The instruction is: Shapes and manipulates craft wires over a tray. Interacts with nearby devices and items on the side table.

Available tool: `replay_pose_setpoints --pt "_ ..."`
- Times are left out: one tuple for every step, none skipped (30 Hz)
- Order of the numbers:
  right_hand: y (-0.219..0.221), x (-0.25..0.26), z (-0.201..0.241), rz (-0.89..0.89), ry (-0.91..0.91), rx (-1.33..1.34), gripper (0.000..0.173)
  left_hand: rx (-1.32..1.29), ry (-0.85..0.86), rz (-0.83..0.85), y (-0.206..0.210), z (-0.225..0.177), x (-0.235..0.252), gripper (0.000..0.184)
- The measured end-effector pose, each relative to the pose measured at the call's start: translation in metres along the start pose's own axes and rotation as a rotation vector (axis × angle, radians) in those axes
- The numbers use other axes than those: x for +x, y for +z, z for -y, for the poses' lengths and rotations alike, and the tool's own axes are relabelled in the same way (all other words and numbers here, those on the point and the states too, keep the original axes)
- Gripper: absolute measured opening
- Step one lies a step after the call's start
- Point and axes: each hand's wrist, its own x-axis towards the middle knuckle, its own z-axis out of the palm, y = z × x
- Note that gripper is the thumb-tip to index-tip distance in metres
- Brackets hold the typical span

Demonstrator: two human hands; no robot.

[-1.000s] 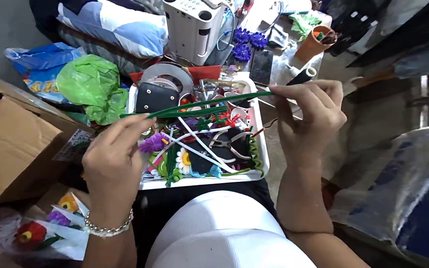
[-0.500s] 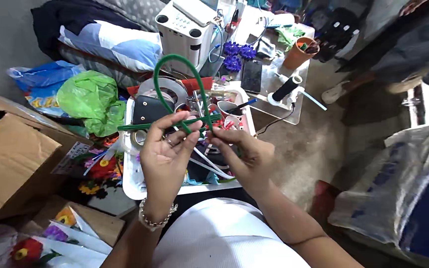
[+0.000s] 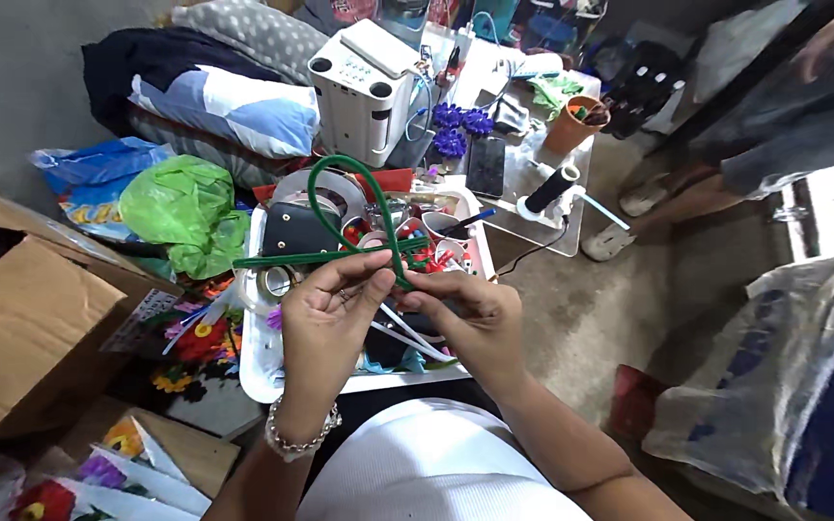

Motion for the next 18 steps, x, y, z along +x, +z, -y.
replay_pose_setpoints --pt "-0.0014 0.0008 0.0015 0.009 0.004 0.005 0.018 -0.001 -0.005 0.004 -0.0007 -0.0001 0.0008 0.024" --pt "-0.0025 0.0015 0.0031 0.018 0.012 0.019 0.019 -0.002 -0.009 0.008 -0.0016 0.0001 0.0016 0.023" --pt "-0.0032 0.0022 0.0044 0.026 0.015 0.038 0.019 -0.003 -0.015 0.014 -0.0025 -0.0002 0.0023 0.022" --pt "-0.0038 0.0026 0.0056 0.036 0.019 0.052 0.019 -0.004 -0.027 0.02 -0.0033 -0.0008 0.0028 0.02" --pt "-0.0042 0.0029 0.0065 0.043 0.019 0.059 0.019 -0.01 -0.04 0.027 -0.004 -0.0017 0.0032 0.019" --pt "-0.0045 0.0031 0.0072 0.047 0.019 0.062 0.02 -0.016 -0.051 0.036 -0.0044 -0.0026 0.0035 0.018" --pt "-0.0046 0.0029 0.0077 0.048 0.019 0.063 0.02 -0.022 -0.062 0.046 -0.0048 -0.0033 0.0035 0.018" --pt "-0.0047 0.0024 0.008 0.045 0.019 0.063 0.02 -0.025 -0.074 0.054 -0.005 -0.0038 0.0032 0.019" --pt "-0.0047 0.0019 0.008 0.04 0.017 0.06 0.02 -0.026 -0.085 0.062 -0.0053 -0.0044 0.0029 0.019" --pt "-0.0047 0.0017 0.0076 0.036 0.014 0.053 0.02 -0.028 -0.092 0.068 -0.0055 -0.0047 0.0032 0.02" --pt "-0.005 0.002 0.0071 0.037 0.009 0.051 0.02 -0.03 -0.095 0.079 -0.006 -0.0047 0.0039 0.022" --pt "-0.0056 0.0024 0.007 0.037 0.002 0.045 0.02 -0.037 -0.097 0.093 -0.0067 -0.0046 0.005 0.023" --pt "-0.0064 0.0025 0.0072 0.039 -0.005 0.033 0.02 -0.045 -0.102 0.109 -0.0075 -0.0044 0.0059 0.025" --pt "-0.0074 0.0025 0.0074 0.043 -0.015 0.019 0.02 -0.051 -0.114 0.12 -0.008 -0.0048 0.0066 0.027" --pt "-0.0083 0.0026 0.0074 0.049 -0.026 0.003 0.02 -0.056 -0.126 0.129 -0.0083 -0.0054 0.0072 0.029" --pt "-0.009 0.0024 0.0071 0.054 -0.032 -0.013 0.02 -0.056 -0.139 0.139 -0.0087 -0.0061 0.0073 0.03" --pt "-0.0091 0.0021 0.0069 0.057 -0.034 -0.02 0.02 -0.056 -0.147 0.144 -0.0088 -0.0065 0.0073 0.03" --pt "-0.0088 0.0022 0.0068 0.058 -0.033 -0.016 0.02 -0.056 -0.15 0.144 -0.0088 -0.0069 0.0076 0.031"
